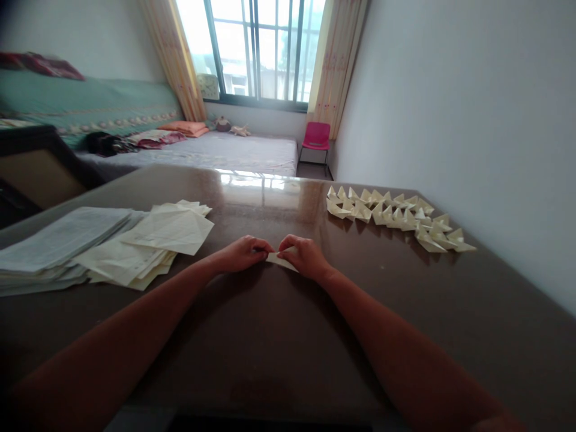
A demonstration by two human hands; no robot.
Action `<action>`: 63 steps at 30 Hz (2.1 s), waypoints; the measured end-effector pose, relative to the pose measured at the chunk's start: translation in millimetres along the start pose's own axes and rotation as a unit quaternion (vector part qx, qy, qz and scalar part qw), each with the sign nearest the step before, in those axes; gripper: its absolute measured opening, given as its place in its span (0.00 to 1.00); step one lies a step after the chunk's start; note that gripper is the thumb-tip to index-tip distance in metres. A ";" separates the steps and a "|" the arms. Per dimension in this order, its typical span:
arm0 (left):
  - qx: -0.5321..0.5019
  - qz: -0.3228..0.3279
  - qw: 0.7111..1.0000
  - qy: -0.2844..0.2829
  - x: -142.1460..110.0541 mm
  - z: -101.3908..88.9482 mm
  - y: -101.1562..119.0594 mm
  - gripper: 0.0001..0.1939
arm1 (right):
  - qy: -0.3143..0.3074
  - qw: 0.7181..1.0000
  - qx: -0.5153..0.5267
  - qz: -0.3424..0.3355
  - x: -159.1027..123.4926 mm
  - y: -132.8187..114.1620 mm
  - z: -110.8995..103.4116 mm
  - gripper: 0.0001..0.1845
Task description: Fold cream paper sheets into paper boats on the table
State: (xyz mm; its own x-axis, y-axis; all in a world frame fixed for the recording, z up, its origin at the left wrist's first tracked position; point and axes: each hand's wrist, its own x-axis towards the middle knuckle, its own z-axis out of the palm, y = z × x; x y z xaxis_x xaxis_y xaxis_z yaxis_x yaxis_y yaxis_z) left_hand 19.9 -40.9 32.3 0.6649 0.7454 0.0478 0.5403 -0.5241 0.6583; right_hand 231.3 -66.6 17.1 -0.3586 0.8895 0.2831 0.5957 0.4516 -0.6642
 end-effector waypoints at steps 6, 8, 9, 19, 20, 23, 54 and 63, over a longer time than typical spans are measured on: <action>-0.058 -0.031 0.998 0.014 -1.1 1.4 0.8 0.17 | 0.011 1.000 0.018 0.003 2.4 3.3 -1.1 0.08; -0.059 -0.036 0.997 0.042 -0.2 5.0 1.2 0.16 | 0.006 0.999 0.033 -0.002 3.2 4.5 -1.7 0.07; -0.066 -0.035 0.996 0.050 0.3 6.9 1.7 0.15 | 0.003 0.999 0.043 -0.003 3.6 5.3 -2.2 0.07; -0.123 -0.042 0.985 0.109 4.5 22.2 6.8 0.10 | 0.021 0.992 0.122 0.036 6.5 8.9 -4.4 0.08; -0.121 -0.042 0.985 0.113 4.4 22.6 7.3 0.10 | 0.026 0.992 0.119 0.039 6.4 8.4 -4.3 0.08; -0.126 -0.042 0.984 0.121 3.8 21.6 9.6 0.12 | 0.041 0.992 0.114 0.046 6.3 7.1 -4.5 0.07; -0.002 -0.075 0.987 0.145 6.0 0.1 4.7 0.15 | -0.042 0.946 0.288 0.144 6.9 22.0 -15.7 0.24; -0.129 -0.109 0.967 0.192 6.7 3.8 -3.8 0.16 | 0.086 0.975 0.175 0.108 10.4 20.7 -22.1 0.15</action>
State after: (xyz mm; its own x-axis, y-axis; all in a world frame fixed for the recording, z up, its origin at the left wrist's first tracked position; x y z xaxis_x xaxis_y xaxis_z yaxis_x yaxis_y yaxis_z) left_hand 24.2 -35.5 27.3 0.2824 0.9507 0.1284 0.4667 -0.2531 0.8475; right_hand 255.8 -46.5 21.6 -0.1079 0.9735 0.2016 0.3524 0.2271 -0.9079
